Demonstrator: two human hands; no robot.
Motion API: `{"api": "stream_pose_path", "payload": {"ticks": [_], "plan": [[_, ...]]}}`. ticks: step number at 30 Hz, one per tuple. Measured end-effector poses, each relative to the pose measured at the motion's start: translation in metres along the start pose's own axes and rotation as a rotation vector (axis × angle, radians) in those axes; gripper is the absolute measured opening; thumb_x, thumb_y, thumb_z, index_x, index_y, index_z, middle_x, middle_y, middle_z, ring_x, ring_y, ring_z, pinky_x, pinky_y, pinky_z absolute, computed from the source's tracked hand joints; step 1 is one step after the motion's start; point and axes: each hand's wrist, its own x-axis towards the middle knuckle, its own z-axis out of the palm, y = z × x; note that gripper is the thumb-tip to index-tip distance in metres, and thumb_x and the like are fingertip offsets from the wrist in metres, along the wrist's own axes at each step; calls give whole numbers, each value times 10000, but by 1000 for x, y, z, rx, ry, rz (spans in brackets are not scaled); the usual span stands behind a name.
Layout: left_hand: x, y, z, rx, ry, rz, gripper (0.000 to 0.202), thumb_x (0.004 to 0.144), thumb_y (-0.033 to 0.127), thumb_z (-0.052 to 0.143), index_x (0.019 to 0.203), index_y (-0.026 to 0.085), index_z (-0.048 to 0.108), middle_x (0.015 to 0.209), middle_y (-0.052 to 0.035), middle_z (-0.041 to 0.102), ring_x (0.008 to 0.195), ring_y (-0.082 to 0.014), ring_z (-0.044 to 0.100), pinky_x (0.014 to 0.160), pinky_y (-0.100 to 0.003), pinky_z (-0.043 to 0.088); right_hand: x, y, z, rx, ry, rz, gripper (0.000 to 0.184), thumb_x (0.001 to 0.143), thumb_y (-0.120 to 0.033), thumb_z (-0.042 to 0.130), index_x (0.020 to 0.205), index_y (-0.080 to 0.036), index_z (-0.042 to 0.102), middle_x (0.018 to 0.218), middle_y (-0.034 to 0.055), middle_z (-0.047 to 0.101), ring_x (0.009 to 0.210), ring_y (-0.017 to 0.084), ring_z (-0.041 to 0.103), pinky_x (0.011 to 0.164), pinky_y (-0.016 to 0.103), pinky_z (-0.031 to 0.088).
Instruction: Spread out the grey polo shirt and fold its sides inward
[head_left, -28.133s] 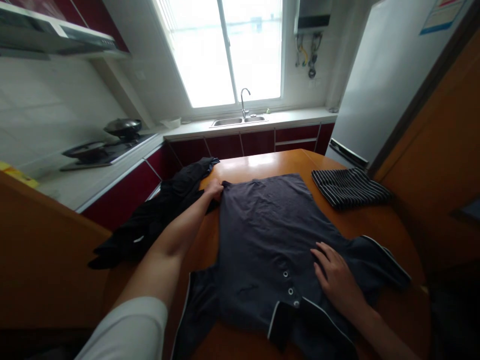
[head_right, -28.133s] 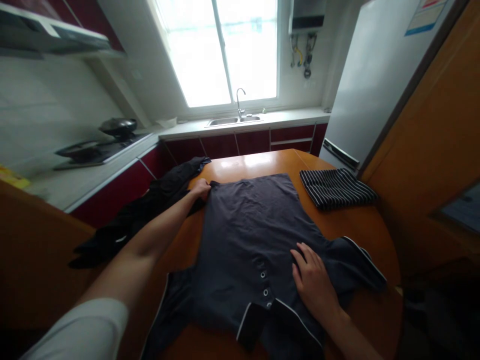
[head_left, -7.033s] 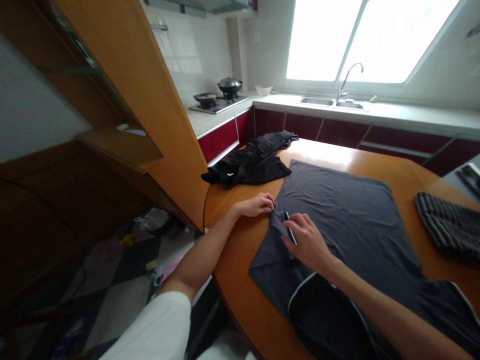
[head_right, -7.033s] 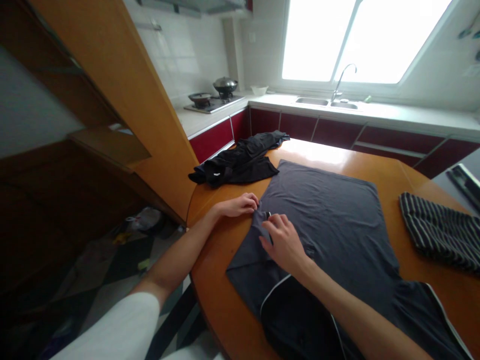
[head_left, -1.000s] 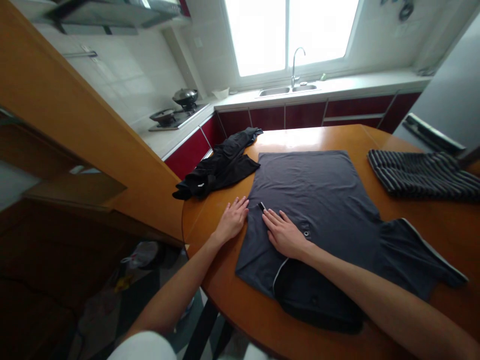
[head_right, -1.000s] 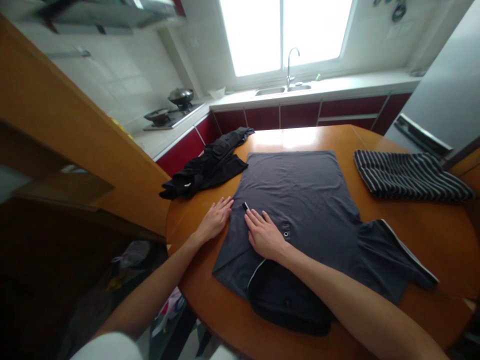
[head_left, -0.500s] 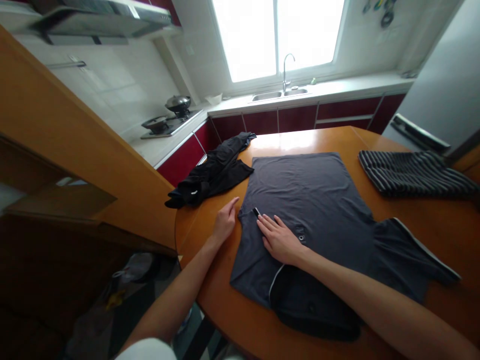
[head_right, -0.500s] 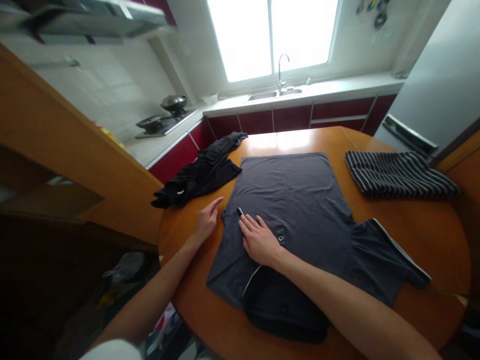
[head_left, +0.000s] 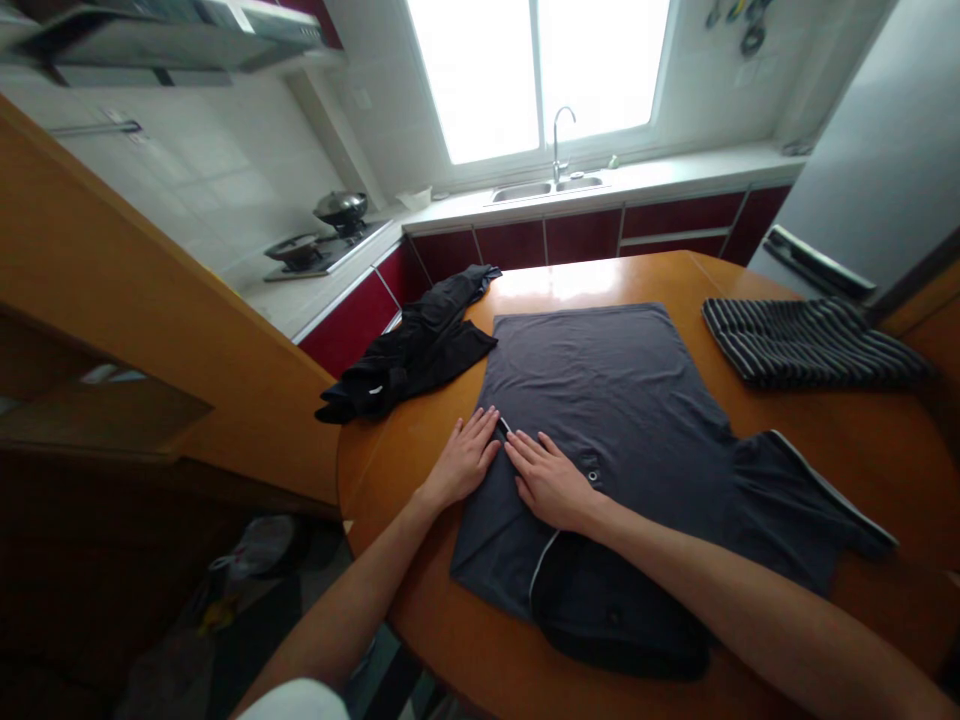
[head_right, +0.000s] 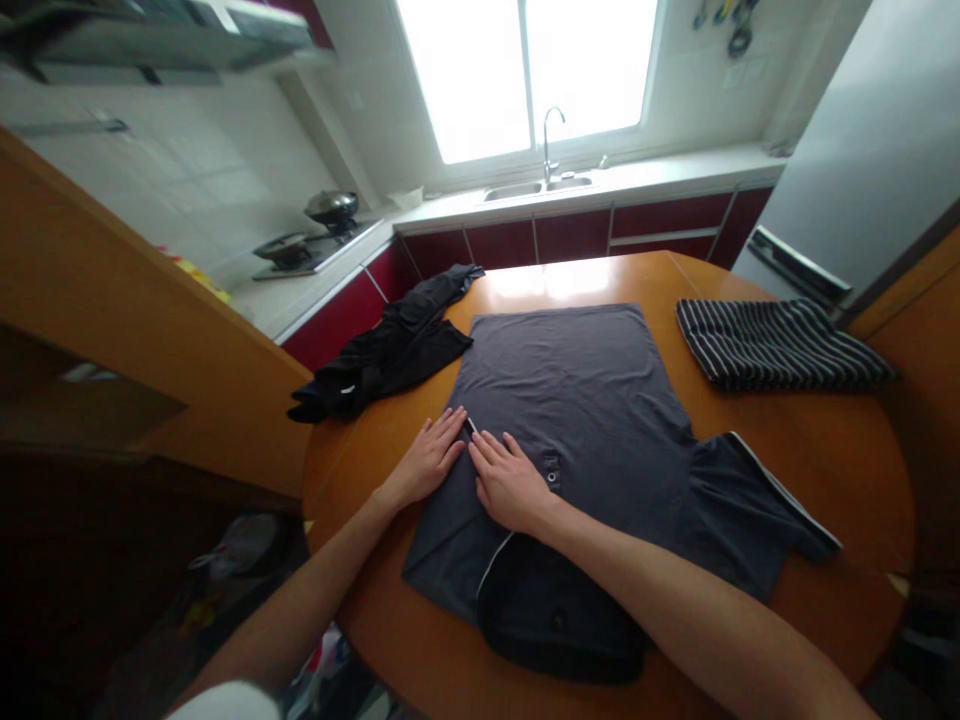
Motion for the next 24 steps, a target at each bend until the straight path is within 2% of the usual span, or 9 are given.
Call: {"api": "stream_pose_path", "payload": {"ticks": [3,7,9,11,14,17,20,24], "plan": [[4,-16,1,-123,123,-113,572,1069,416,294,1563,152,407,1630,-118,373,1541,-253,281,1264,-522,209,0,0,0,7,-14,4,589,980,-231,421,1548,-77,417,1631,141,360,1528,252,292,1258,489,214],[9,-41,-3,-354,341,-289,561,1037,382,322,1488,111,514,1546,-142,499,1462,-237,437,1248,-443,302,0,1,0,33,-27,9,592,976,-220,431,1552,-85,413,1635,145,349,1534,252,278,1265,495,194],[9,-42,-8,-398,404,-306,531,1013,350,370,1461,129,551,1507,-128,549,1424,-235,490,1235,-439,335,3,2,-3,76,-47,22,590,973,-215,447,1548,-88,418,1632,150,352,1534,254,279,1265,505,193],[7,-33,-13,-381,430,-237,513,1002,320,394,1454,145,562,1500,-117,558,1420,-235,495,1234,-449,340,6,1,-12,155,-67,57,578,972,-215,465,1535,-87,438,1625,155,365,1530,261,291,1256,508,229],[1,-7,-16,-279,343,-5,502,1030,313,368,1490,187,525,1550,-90,505,1476,-225,417,1253,-465,302,6,-3,-38,279,-35,114,522,980,-224,477,1487,-107,510,1591,156,425,1510,265,337,1227,490,309],[-6,13,-10,-104,141,198,541,1054,376,377,1572,226,404,1622,-73,400,1538,-242,290,1263,-516,252,-9,-4,-73,325,69,134,478,978,-225,493,1440,-132,572,1536,145,506,1483,248,392,1213,453,347],[-10,12,1,59,6,282,634,1041,465,415,1617,223,305,1663,-94,301,1551,-286,241,1245,-561,253,-42,11,-106,321,206,224,470,970,-227,505,1424,-146,594,1498,123,555,1452,229,441,1205,418,367],[-3,-4,14,149,17,321,658,1025,505,405,1625,262,290,1668,-91,280,1541,-313,263,1222,-584,287,-117,62,-137,185,473,508,439,955,-246,520,1370,-166,641,1422,110,624,1356,241,546,1184,435,392]]}}
